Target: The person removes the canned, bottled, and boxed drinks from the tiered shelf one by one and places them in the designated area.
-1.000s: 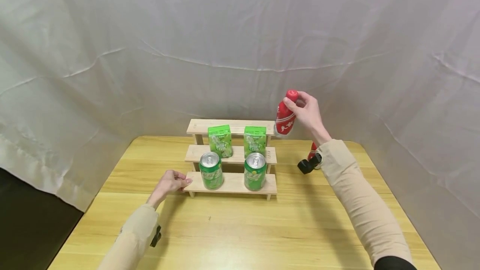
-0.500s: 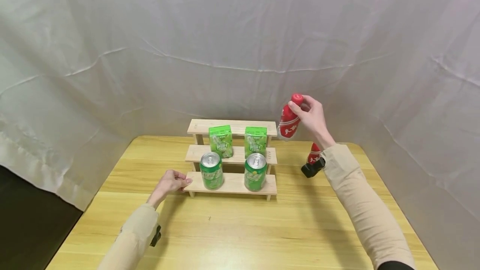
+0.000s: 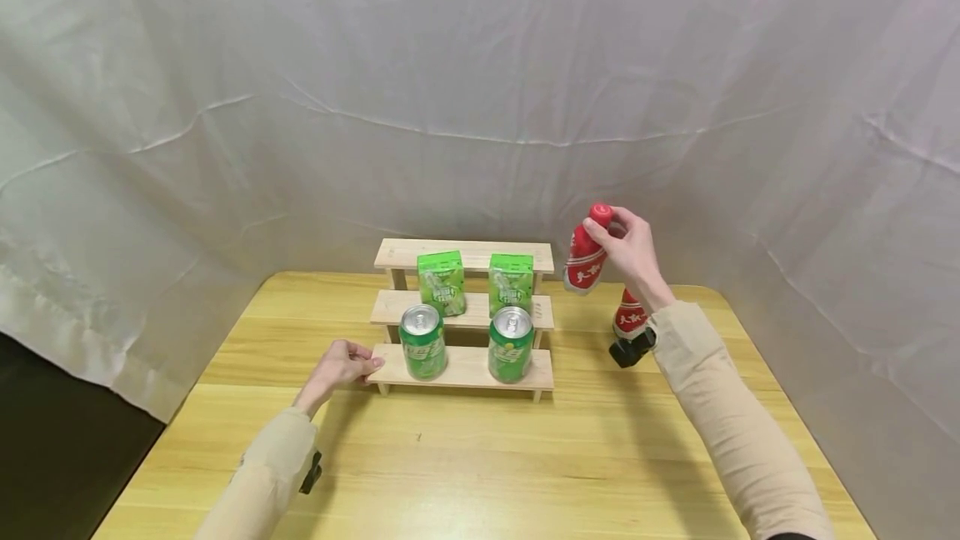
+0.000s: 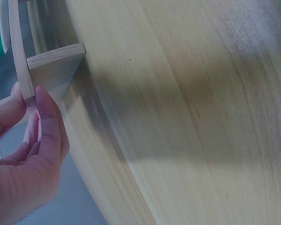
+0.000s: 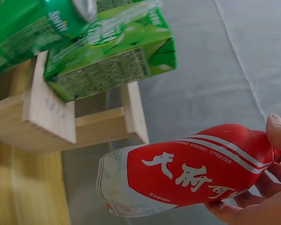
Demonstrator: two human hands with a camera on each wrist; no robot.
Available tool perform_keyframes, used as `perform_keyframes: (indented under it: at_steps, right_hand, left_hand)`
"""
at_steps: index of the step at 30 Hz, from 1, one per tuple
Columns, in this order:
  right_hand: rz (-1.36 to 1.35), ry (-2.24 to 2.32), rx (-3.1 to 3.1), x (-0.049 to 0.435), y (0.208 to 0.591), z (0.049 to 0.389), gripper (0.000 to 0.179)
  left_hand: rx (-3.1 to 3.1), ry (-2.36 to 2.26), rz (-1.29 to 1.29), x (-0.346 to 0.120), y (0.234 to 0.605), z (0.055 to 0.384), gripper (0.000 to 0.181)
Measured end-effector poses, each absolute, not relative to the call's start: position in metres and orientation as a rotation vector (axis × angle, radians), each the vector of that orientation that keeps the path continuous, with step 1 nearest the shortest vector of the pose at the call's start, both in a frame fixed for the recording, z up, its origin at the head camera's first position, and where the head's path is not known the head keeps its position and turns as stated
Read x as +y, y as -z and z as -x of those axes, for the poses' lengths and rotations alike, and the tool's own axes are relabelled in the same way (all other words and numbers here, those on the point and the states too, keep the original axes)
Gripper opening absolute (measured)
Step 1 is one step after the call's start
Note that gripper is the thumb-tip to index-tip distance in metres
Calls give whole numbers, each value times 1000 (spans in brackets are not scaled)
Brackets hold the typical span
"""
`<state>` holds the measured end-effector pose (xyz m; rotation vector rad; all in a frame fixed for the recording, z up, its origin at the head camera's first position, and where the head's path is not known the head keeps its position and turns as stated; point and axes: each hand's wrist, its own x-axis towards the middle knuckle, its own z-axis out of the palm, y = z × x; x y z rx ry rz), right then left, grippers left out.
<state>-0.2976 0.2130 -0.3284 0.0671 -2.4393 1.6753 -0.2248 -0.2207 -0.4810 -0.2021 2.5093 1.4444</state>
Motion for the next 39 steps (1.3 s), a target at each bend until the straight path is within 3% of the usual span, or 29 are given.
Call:
perform_keyframes:
  at_steps: [39]
  right_hand:
    - [87, -1678, -2605, 237, 437, 293, 51]
  left_hand:
    - [2502, -1428, 236, -219, 480, 225, 39]
